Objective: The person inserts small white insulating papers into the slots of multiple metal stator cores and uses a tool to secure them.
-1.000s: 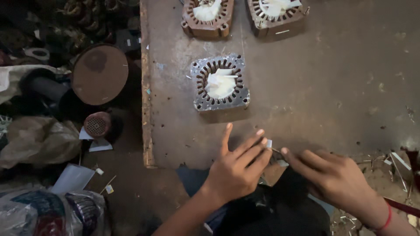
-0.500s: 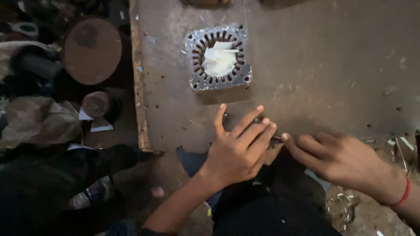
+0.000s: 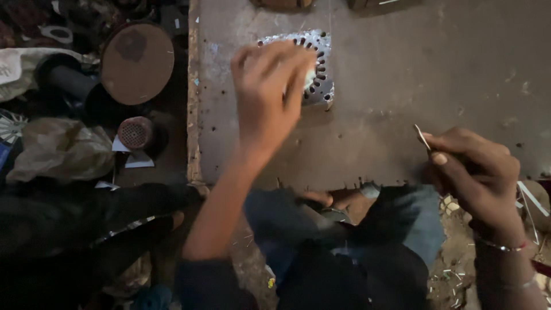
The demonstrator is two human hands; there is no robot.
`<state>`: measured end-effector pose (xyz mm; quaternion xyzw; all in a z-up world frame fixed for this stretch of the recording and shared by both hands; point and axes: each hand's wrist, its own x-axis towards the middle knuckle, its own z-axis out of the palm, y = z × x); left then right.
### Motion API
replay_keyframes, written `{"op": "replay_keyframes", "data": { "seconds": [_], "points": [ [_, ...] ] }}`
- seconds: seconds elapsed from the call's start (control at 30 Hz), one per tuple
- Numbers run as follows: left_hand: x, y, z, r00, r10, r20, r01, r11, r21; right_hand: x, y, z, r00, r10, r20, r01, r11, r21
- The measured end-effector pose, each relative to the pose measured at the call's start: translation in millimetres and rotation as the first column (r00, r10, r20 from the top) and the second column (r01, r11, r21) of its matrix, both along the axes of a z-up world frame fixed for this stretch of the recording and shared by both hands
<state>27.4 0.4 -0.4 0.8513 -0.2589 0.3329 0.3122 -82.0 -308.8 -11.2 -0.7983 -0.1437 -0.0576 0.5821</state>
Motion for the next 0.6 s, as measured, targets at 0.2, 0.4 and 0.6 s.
{"op": "replay_keyframes", "data": {
  "seconds": [0.2, 0.4, 0.6],
  "points": [
    [35.3, -3.5, -20.6, 0.996, 0.014, -0.091, -0.018, 0.999, -0.043, -8.6, 0.9, -4.1, 0.997, -0.047, -0.06, 0.061, 0.967, 0.246],
    [24.1, -5.9, -1.1, 0.994, 0.011, -0.108, -0.019, 0.998, -0.067, -5.0, 12.6, 1.7, 0.985, -0.157, -0.076, 0.173, 0.933, 0.317],
    [19.7, -13.2, -8.9, 0.996, 0.034, -0.077, -0.026, 0.995, 0.101, -9.9, 13.0, 0.7, 0.978, -0.203, -0.046, 0.208, 0.955, 0.209]
  ]
}}
